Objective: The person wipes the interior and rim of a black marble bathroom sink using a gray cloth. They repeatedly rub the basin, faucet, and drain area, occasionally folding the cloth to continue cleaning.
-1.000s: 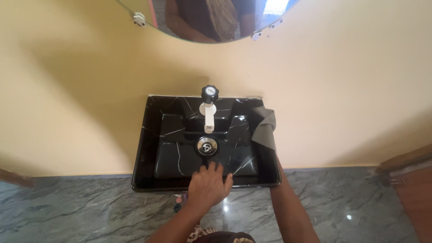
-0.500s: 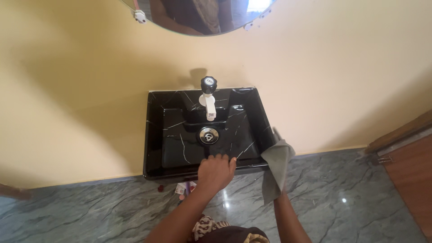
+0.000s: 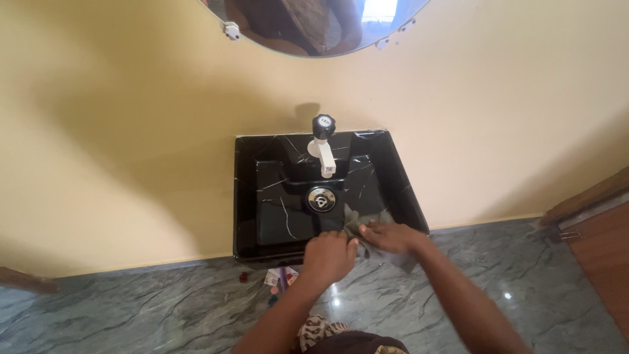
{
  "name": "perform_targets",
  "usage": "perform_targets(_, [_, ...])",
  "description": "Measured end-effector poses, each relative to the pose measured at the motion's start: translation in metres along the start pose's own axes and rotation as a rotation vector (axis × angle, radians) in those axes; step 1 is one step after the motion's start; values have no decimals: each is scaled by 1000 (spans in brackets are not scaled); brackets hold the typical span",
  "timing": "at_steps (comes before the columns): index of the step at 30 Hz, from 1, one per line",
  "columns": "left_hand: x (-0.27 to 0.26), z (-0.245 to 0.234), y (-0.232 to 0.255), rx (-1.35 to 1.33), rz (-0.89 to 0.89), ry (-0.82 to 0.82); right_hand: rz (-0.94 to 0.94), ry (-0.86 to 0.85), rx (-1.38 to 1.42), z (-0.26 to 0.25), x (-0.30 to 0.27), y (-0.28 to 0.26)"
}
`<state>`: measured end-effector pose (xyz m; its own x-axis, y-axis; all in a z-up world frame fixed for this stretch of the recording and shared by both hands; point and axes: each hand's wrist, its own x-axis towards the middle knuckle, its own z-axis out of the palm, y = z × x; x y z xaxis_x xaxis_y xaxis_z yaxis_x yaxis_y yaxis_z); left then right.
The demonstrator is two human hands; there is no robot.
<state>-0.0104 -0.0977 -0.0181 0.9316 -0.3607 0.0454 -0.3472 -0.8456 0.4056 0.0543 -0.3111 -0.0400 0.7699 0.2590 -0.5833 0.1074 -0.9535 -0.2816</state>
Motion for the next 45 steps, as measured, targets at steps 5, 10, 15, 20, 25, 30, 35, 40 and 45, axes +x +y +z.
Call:
perform_targets(5, [-3, -27, -38, 28, -231, -25, -140, -255, -429, -19, 50, -10])
perform_targets(10, [-12, -32, -54, 29, -305, 150, -37, 75, -521, -28, 118, 13])
perform_targets(15, [-9, -36, -51, 51, -258, 227, 32, 542, -615, -44, 162, 33])
perform_targets(20, [-7, -44, -45, 33, -304, 109, 20, 673, -760, -56, 168, 28])
perform_targets(25, [-6, -45, -46, 31, -298, 82, 34, 665, -764, -65, 147, 10])
perform_targets(30, [-11, -45, -47, 12, -280, 109, 16, 380, -712, -66, 133, -1])
perform_targets(35, [-24, -36, -50, -1, -165, 351, -318, 218, -665, -33, 105, 19])
perform_targets(40, [-46, -39, -75, 192, -89, 678, -531, -45, -539, -13, 78, 15])
perform_targets(45, [-49, -54, -120, -110, -281, 870, -723, -292, -335, 16, 105, -49])
